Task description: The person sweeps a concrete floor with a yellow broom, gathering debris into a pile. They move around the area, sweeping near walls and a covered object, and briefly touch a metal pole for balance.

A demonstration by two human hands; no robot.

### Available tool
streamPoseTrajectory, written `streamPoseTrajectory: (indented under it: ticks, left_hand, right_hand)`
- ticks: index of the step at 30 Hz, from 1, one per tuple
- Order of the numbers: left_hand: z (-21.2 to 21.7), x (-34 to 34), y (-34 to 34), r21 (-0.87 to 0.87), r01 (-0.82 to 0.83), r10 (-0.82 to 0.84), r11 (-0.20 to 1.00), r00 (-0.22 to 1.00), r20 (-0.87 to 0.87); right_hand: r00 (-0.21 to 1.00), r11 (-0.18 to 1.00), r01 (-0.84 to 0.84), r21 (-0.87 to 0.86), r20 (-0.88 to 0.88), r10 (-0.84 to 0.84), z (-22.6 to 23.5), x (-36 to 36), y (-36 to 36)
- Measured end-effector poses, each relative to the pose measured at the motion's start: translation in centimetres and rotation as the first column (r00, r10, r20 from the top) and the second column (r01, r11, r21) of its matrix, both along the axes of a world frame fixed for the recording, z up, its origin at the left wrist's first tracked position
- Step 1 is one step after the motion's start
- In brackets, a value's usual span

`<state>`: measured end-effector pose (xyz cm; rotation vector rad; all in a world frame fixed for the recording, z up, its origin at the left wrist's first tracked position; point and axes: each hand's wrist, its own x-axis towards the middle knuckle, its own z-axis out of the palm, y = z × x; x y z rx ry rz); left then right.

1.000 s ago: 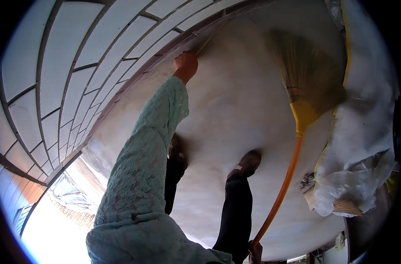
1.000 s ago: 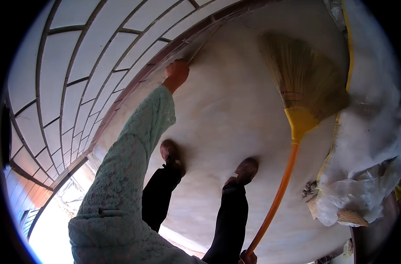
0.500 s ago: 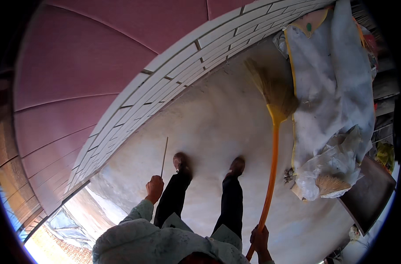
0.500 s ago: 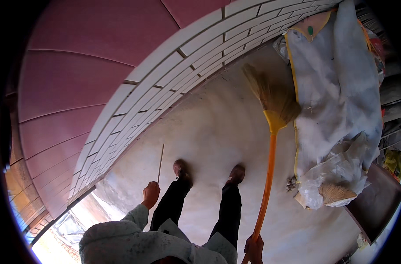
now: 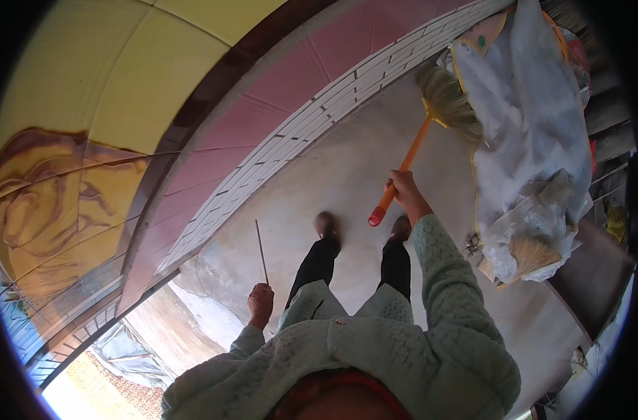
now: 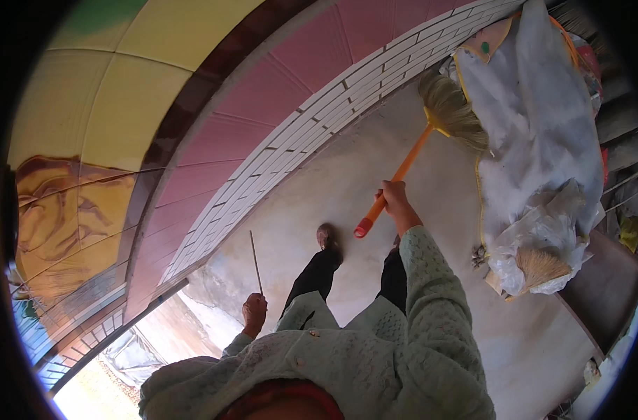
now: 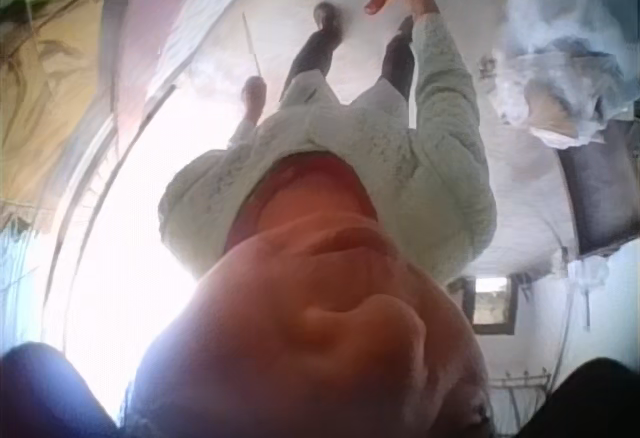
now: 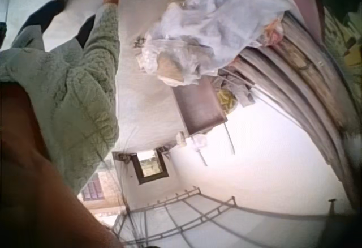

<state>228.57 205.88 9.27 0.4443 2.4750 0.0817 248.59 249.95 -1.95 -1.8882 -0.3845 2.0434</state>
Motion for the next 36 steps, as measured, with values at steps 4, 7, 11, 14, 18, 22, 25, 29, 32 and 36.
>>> streamPoseTrajectory:
  ticks: [4,7,11,14,18,22,25,29,32,36]
  left_hand:
    - [0.3,-1.0,-2.7,0.031,0.002,-0.003,1.0,1.0,0.007]
    - [1.8,-1.7,-2.1,0.065,-0.056,0.049,0.996,0.993,0.107]
    - [2.8,-2.2,-3.6,0.184,-0.118,0.079,0.976,0.975,0.207]
    - [3.1,-1.5,-5.0,0.214,-0.165,0.128,0.963,0.976,0.176]
    - [4.0,0.7,-7.0,0.178,-0.217,0.189,0.96,0.969,0.162]
    - [4.9,3.0,-8.4,0.321,0.11,-0.11,0.941,0.994,-0.016]
    - [6.0,4.7,-8.7,0.38,0.094,-0.09,0.92,0.996,-0.029]
    - [7.6,5.9,-8.1,0.378,-0.289,0.25,0.879,0.956,0.151]
    - [7.3,6.6,-8.5,0.341,-0.406,0.372,0.848,0.914,0.164]
    - [10.4,7.6,-4.8,0.339,-0.359,0.34,0.87,0.933,0.116]
  right_hand:
    - [0.926,0.927,-0.375,-0.024,0.045,0.375,1.0,7.4,-4.8]
    - [0.894,0.894,-0.448,-0.02,-0.006,0.448,7.6,11.0,-8.3]
    - [0.912,0.907,-0.409,-0.102,-0.02,0.409,17.0,14.4,-10.6]
    - [0.939,0.942,-0.329,-0.061,0.081,0.333,21.3,15.3,-12.0]
    - [0.988,0.988,-0.152,0.032,-0.013,0.153,22.5,13.8,-9.6]
    - [0.976,0.964,-0.184,0.19,-0.079,0.202,13.9,13.1,-4.0]
    - [0.969,0.953,-0.247,0.174,0.015,0.248,10.6,9.8,-2.0]
    - [0.745,0.736,-0.667,0.12,0.063,0.664,11.3,8.1,-3.9]
    - [0.66,0.67,-0.734,0.112,-0.114,0.743,14.6,8.4,-6.9]
    - [0.744,0.797,-0.6,0.068,-0.318,0.587,16.6,12.8,-10.2]
